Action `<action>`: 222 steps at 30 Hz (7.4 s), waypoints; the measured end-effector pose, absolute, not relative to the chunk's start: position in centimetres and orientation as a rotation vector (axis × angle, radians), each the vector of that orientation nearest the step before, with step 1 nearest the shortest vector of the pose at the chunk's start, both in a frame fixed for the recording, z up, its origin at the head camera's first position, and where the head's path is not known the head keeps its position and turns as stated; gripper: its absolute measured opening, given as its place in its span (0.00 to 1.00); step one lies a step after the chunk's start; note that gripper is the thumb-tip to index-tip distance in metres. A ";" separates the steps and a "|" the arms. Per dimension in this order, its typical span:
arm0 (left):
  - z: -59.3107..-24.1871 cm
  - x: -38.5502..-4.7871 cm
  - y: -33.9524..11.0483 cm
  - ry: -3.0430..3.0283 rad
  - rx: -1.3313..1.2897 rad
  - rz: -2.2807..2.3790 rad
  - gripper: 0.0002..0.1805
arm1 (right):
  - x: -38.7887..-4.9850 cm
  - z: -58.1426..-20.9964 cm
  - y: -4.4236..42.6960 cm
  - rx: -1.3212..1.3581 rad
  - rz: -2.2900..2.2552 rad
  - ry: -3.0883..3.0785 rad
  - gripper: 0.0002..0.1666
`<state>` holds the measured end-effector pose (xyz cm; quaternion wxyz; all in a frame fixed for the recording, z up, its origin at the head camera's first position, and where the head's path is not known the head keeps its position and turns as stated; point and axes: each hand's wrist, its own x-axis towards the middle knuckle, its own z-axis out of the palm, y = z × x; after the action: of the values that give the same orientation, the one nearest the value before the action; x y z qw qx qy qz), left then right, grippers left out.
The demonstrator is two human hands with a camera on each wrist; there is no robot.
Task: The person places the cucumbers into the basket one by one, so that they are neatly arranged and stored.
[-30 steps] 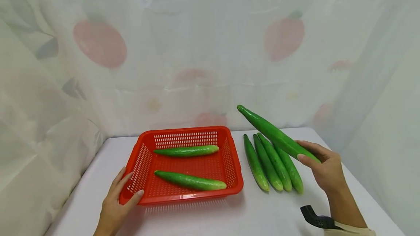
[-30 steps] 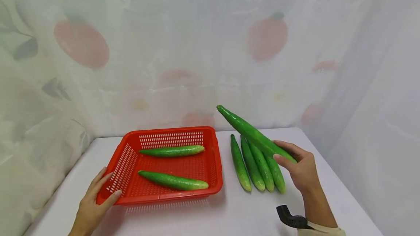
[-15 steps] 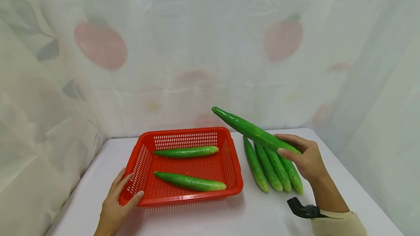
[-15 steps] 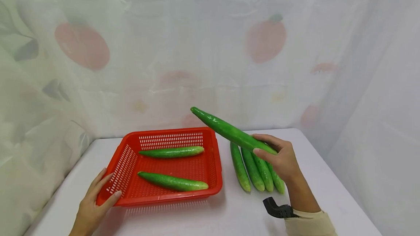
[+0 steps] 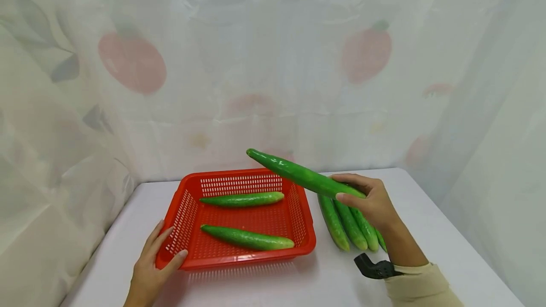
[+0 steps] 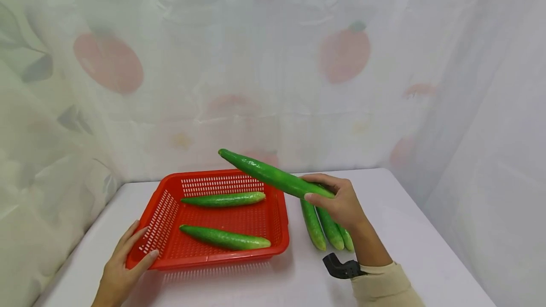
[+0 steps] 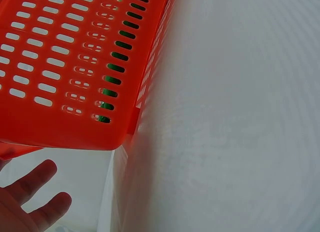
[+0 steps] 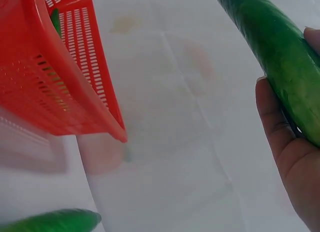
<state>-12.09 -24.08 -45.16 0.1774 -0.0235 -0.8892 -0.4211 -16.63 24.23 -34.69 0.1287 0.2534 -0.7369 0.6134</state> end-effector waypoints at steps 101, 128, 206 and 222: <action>-45.1 -12.2 -24.3 -2.541 -0.029 -1.192 0.37 | -20.4 -41.4 9.6 1.341 1.658 -2.795 0.16; -45.2 -12.3 -24.2 -2.521 -0.021 -1.182 0.36 | -19.3 -40.1 11.5 1.314 1.909 -2.409 0.18; -45.1 -12.4 -24.2 -2.537 0.007 -1.181 0.36 | -13.5 -39.5 30.1 0.595 1.781 -1.919 0.28; -45.2 -12.4 -24.2 -2.526 -0.008 -1.196 0.36 | -14.1 -41.5 31.7 0.410 1.799 -1.835 0.26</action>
<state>-12.36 -24.20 -45.17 0.1725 -0.0028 -0.8903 -0.4215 -14.12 31.68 -41.49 0.2665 0.1518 -0.6797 0.6662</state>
